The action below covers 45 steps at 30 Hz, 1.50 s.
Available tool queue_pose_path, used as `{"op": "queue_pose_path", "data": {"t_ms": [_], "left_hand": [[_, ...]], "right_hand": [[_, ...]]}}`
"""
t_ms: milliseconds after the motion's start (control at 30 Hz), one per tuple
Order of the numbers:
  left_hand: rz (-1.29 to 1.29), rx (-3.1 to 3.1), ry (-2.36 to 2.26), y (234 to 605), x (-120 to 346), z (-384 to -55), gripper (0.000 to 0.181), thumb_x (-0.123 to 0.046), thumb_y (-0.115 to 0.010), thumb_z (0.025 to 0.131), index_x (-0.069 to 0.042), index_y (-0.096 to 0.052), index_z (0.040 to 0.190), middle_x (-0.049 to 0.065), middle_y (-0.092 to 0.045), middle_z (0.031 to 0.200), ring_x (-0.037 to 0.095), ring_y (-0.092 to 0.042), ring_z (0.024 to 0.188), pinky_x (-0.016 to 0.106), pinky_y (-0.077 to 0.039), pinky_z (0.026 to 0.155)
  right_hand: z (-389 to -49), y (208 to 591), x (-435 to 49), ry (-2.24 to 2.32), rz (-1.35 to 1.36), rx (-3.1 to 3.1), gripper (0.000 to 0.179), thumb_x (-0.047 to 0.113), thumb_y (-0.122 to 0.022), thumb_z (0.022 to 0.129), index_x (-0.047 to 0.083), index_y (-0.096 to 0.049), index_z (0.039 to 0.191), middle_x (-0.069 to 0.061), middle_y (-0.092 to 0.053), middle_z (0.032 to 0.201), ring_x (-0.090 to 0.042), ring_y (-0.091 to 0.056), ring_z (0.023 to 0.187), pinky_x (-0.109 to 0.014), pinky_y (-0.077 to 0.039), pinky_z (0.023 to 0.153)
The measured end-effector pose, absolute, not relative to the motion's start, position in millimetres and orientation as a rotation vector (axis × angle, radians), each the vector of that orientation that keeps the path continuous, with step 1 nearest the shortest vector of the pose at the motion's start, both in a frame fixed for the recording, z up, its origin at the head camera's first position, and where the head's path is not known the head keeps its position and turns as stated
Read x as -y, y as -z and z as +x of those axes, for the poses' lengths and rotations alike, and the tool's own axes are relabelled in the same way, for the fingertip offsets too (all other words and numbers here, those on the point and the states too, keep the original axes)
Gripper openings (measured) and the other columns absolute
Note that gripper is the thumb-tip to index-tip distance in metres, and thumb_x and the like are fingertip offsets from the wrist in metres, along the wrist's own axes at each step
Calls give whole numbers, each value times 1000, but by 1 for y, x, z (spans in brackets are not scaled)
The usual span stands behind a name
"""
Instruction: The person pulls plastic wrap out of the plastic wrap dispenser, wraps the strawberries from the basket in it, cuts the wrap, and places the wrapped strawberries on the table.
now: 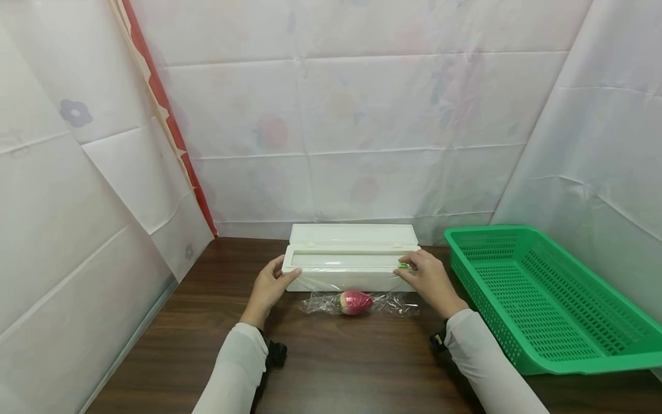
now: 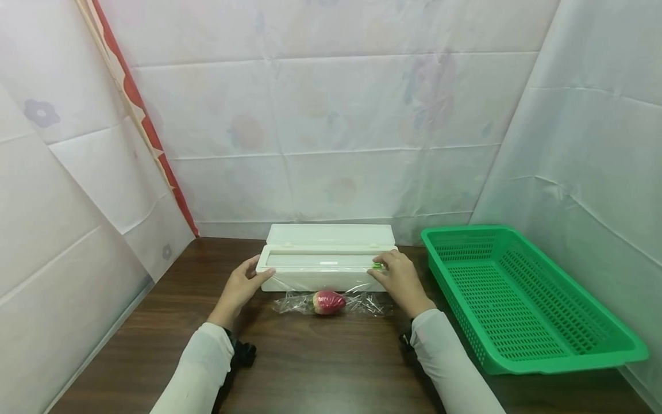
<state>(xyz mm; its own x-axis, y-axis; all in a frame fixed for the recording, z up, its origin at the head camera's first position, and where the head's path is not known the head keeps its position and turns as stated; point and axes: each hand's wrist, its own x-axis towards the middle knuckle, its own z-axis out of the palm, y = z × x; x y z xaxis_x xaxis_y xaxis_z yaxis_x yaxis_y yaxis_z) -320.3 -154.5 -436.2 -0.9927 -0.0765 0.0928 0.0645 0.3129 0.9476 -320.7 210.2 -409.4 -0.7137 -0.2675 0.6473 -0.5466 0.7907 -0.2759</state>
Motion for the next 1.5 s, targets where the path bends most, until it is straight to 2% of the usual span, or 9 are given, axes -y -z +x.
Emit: {"op": "queue_pose_path", "data": {"t_ms": [367, 733, 1100, 1500], "left_hand": [[18, 2455, 1766, 437, 155, -320, 82, -47, -70, 79, -11, -33, 143, 13, -42, 142, 25, -44, 122, 46, -45, 97], [21, 2467, 1742, 436, 155, -320, 82, -46, -70, 80, -10, -33, 143, 14, -42, 142, 26, -44, 122, 47, -45, 97], [25, 2453, 1759, 435, 154, -320, 82, -46, -70, 79, -9, -34, 143, 14, -42, 142, 27, -43, 122, 47, -44, 98], [41, 2451, 1768, 435, 154, -321, 80, -45, -71, 79, -11, -35, 142, 13, -42, 142, 26, -44, 121, 46, -44, 98]], "right_hand": [[-321, 410, -213, -637, 607, 2395, 25, 28, -79, 73, 13, -70, 92, -1, -62, 84, -13, -57, 74, -37, -54, 63], [-322, 411, -213, -611, 619, 2378, 22, 27, -78, 74, 14, -72, 91, 0, -65, 80, -11, -56, 72, -36, -53, 61], [-320, 411, -212, -602, 640, 2367, 20, 23, -77, 76, 16, -72, 94, 2, -68, 86, -9, -51, 70, -34, -49, 57], [-319, 412, -212, -596, 659, 2369, 22, 22, -77, 76, 19, -73, 98, 4, -69, 95, -11, -58, 80, -36, -53, 61]]}}
